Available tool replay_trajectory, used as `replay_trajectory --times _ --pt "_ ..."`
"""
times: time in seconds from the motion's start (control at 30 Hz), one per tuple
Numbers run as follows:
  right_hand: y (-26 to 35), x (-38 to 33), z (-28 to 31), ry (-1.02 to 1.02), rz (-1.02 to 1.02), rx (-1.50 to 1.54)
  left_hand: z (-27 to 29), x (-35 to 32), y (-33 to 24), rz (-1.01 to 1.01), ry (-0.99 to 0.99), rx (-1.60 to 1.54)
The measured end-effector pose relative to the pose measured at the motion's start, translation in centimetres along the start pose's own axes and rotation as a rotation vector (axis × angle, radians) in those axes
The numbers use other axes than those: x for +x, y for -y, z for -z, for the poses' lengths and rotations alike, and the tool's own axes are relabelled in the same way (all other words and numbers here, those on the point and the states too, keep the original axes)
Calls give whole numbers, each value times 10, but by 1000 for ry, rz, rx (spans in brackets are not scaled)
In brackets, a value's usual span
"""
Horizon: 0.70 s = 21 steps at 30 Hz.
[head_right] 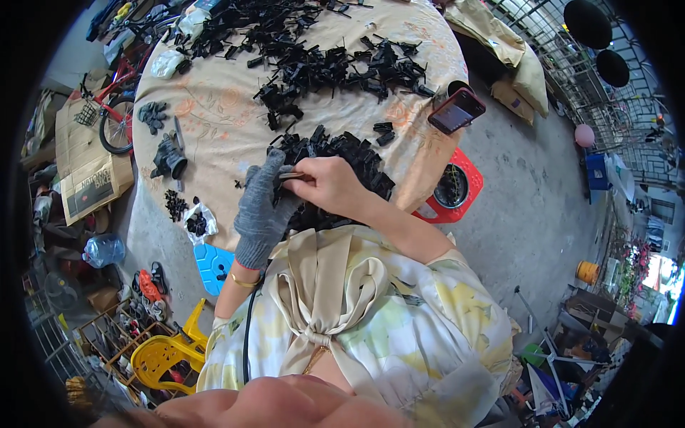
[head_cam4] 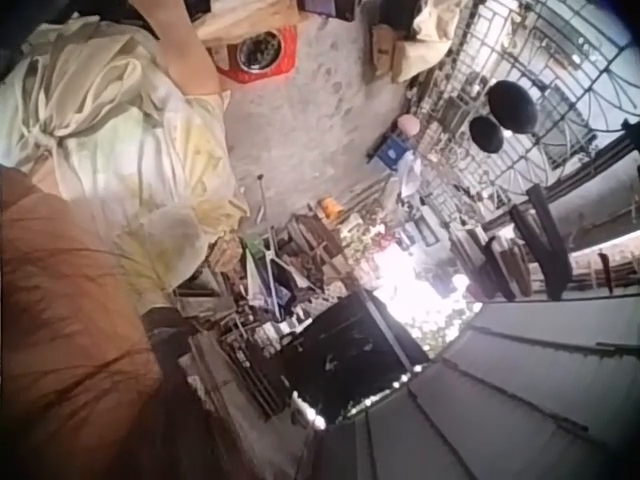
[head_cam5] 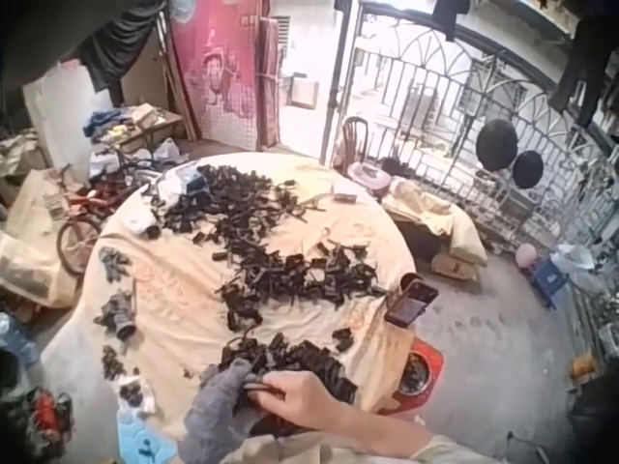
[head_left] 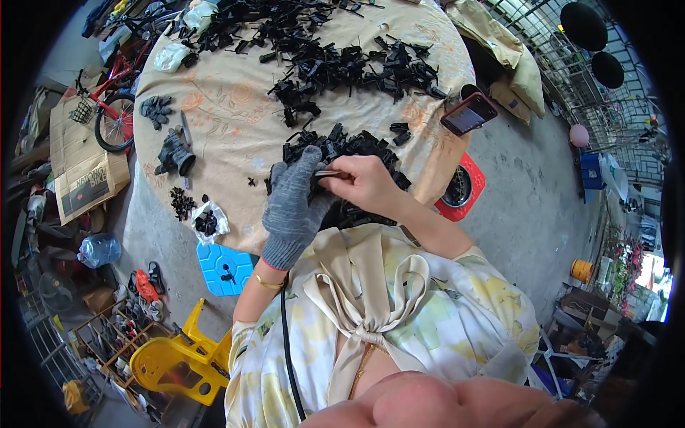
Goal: The person is sorting and inspecting a large pile of small black plastic components on a round table.
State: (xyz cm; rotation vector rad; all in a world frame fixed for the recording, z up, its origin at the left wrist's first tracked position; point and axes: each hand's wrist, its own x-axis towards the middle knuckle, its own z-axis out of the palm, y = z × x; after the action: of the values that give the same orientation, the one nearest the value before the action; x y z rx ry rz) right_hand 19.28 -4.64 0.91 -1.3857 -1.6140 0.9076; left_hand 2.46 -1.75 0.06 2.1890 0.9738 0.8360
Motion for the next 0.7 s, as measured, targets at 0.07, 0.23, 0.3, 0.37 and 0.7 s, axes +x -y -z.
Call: replay_trajectory --times 0.07,0.23,0.3,0.37,0.7 --pt "-8 -3 10 -32 -65 159 3 -1 -9 132 -52 -344" --pt "-13 -5 28 191 -143 517 20 -1 -15 639 270 -1441" --pt "-15 -5 28 245 -111 539 18 0 -14 652 313 -1473" --pt "-9 -3 27 262 -76 559 9 0 -8 655 369 -1544" --pt "9 -4 21 194 7 314 17 0 -12 749 222 -1286"
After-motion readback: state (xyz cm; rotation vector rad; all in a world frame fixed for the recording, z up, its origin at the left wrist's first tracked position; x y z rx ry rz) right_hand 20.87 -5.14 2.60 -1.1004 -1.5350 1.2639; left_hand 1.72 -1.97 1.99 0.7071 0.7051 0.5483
